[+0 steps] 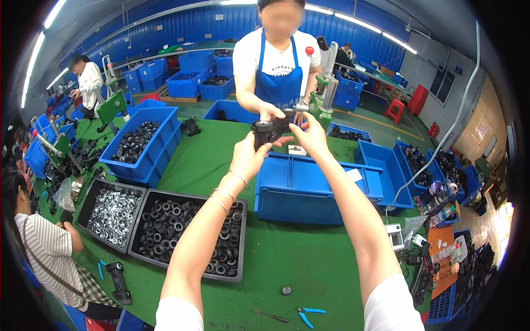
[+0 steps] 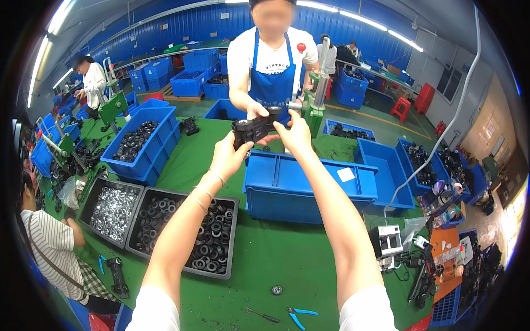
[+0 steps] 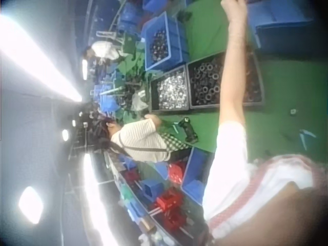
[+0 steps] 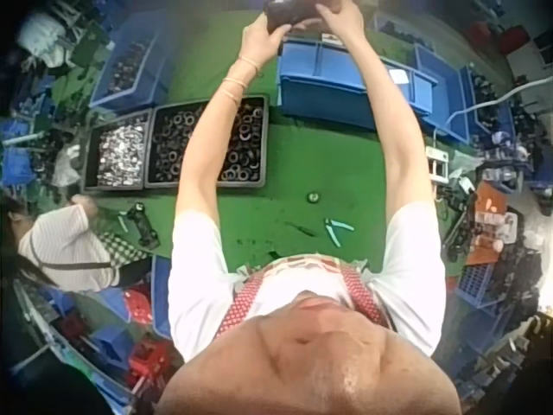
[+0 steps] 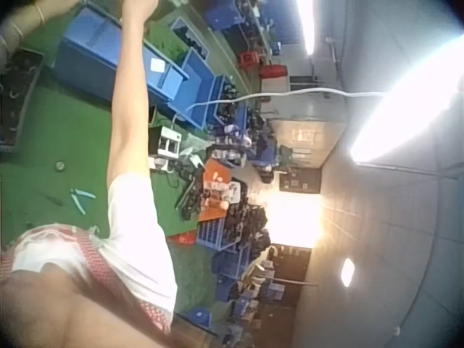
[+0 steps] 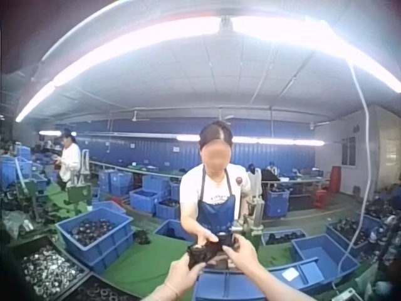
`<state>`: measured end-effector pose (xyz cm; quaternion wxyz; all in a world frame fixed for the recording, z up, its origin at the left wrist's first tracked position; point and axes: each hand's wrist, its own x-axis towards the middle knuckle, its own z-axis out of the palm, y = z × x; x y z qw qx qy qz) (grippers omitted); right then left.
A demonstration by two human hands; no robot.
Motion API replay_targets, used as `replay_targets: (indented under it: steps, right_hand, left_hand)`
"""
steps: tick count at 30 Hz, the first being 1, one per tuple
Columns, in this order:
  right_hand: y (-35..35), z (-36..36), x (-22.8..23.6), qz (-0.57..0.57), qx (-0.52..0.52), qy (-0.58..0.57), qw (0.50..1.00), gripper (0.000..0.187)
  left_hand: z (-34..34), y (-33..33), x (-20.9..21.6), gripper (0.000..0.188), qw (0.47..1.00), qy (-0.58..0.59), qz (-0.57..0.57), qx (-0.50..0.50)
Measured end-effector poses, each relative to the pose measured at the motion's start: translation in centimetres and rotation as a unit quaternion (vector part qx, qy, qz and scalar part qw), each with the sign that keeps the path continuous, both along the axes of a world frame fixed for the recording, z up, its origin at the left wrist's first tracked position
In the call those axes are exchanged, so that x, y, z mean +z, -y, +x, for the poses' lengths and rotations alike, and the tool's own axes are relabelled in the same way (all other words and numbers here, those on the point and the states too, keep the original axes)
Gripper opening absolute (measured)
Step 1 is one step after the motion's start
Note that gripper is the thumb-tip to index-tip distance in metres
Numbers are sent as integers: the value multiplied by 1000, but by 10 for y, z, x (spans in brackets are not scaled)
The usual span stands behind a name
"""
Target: The person assembles toy cars by fitting rubber tires onto wheel rims, mounting wheels onto toy car chassis, and trimming components using pliers.
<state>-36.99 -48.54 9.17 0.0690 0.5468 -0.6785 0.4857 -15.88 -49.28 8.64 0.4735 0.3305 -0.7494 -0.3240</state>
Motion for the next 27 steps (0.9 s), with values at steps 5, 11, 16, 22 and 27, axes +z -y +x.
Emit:
replay_targets:
  steps: [5, 11, 16, 22, 27]
  right_hand:
    - [-53, 59, -2, -88, 177, 133, 971, 20]
    - [-266, 71, -102, 288, 164, 226, 916, 37]
    - [-400, 118, -233, 256, 102, 715, 642, 37]
    - [-443, 204, -214, 192, 154, 880, 407, 50]
    - [-442, 139, -262, 364, 171, 435, 805, 31]
  left_hand:
    - [27, 44, -28, 62, 988, -6, -82, 131]
    - [92, -103, -59, 44, 979, -122, 162, -13]
    - [102, -280, -113, 42, 990, 40, 112, -71]
    - [108, -402, -181, 54, 933, 259, -77, -237]
    - [185, -421, -235, 38, 899, 426, 88, -54]
